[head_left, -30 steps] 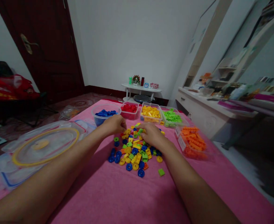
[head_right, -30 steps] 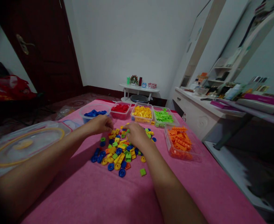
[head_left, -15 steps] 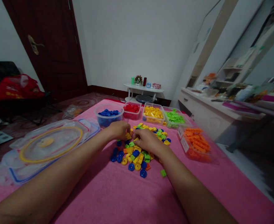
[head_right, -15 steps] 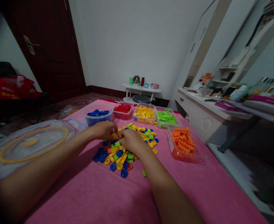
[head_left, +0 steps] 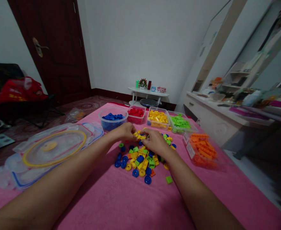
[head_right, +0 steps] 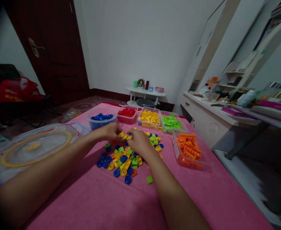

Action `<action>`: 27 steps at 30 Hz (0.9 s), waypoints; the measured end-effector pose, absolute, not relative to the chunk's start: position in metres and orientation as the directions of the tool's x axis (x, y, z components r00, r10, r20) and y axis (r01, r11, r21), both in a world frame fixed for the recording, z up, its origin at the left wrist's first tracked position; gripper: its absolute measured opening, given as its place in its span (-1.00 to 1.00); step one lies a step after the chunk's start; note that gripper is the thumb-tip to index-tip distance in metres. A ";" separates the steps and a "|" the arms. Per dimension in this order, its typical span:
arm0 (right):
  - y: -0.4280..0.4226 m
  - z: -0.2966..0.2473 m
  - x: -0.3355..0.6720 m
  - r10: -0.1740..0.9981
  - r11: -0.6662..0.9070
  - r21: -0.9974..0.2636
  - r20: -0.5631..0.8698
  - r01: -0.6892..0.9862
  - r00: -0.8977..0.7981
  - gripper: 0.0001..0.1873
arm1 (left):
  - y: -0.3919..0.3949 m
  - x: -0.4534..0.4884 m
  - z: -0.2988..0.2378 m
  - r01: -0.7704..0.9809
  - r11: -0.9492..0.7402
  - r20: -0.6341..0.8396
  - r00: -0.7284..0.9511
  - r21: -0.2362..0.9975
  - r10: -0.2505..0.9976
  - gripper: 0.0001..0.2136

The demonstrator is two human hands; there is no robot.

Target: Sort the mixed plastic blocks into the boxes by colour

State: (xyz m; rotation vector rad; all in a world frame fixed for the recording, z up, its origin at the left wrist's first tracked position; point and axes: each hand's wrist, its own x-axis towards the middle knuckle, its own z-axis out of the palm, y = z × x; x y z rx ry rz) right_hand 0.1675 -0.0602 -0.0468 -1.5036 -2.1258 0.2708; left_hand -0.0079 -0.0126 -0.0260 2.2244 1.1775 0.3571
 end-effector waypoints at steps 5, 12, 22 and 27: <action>-0.057 -0.047 0.164 0.988 0.150 -0.910 0.127 0.385 -0.084 -0.62 | -0.006 -0.008 -0.027 0.340 -0.202 -0.030 0.570 0.918 0.821 -0.75; -0.063 -0.037 0.159 0.996 -0.066 -0.987 -0.055 -0.149 -0.073 -0.77 | -0.010 0.006 -0.034 0.437 -0.547 0.214 0.608 0.714 0.764 -0.72; -0.057 -0.048 0.166 0.997 0.072 -0.997 0.071 -0.043 0.021 -0.58 | -0.022 0.020 -0.039 0.415 -0.659 0.272 0.676 0.627 0.685 -0.73; -0.030 -0.028 0.188 0.990 0.010 -0.998 0.001 -0.062 0.138 -0.78 | 0.003 0.007 -0.057 0.557 -0.604 0.362 0.490 0.570 0.793 -0.61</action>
